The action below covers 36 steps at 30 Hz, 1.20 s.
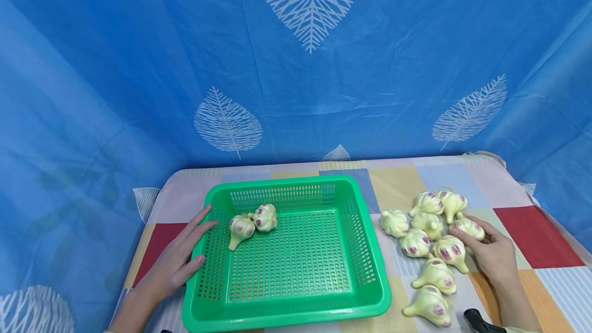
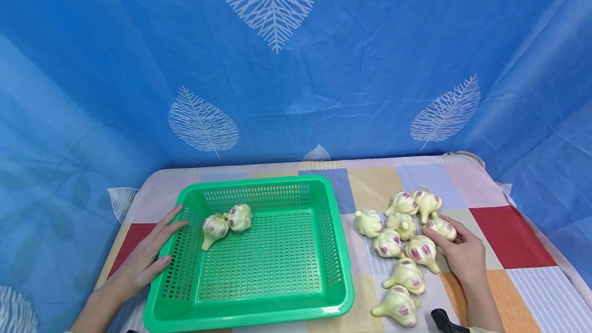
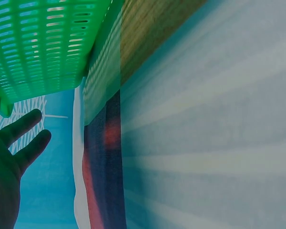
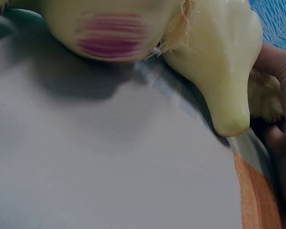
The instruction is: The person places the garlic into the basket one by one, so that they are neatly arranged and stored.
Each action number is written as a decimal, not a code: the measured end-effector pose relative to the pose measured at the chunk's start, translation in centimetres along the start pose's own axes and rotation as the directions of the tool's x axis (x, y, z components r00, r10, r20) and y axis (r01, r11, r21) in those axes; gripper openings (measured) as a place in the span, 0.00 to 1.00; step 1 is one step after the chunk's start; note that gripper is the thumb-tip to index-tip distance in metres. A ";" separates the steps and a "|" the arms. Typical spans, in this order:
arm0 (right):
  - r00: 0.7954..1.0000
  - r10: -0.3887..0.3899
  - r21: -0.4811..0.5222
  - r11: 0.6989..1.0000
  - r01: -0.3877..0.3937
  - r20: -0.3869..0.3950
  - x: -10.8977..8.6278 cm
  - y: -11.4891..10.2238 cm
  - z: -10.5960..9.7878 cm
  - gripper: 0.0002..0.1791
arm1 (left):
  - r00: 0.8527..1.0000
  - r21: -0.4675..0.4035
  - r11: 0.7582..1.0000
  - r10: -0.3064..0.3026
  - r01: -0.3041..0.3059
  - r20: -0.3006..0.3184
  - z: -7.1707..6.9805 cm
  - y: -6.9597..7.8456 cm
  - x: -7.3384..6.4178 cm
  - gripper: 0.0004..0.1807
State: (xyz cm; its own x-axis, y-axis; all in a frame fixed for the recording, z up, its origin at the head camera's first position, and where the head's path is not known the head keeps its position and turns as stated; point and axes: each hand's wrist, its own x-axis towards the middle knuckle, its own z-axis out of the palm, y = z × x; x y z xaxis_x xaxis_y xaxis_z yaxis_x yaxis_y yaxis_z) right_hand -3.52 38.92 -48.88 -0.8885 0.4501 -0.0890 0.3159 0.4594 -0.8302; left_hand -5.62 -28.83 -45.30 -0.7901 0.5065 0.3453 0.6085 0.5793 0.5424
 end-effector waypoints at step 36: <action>0.995 0.037 0.167 0.986 -0.021 -0.090 -2.7 -5.3 -3.9 0.32 | 1.000 0.020 0.999 -0.027 0.027 0.012 0.0 0.1 0.0 0.37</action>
State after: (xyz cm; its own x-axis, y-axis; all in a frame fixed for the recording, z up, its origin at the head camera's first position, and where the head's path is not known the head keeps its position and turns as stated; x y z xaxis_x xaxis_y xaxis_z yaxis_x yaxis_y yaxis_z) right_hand -1.48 38.24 -42.14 -0.8427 0.5340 -0.0692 0.2744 0.3152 -0.9085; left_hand -5.60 -28.76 -45.29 -0.8051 0.4983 0.3217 0.5887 0.6053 0.5358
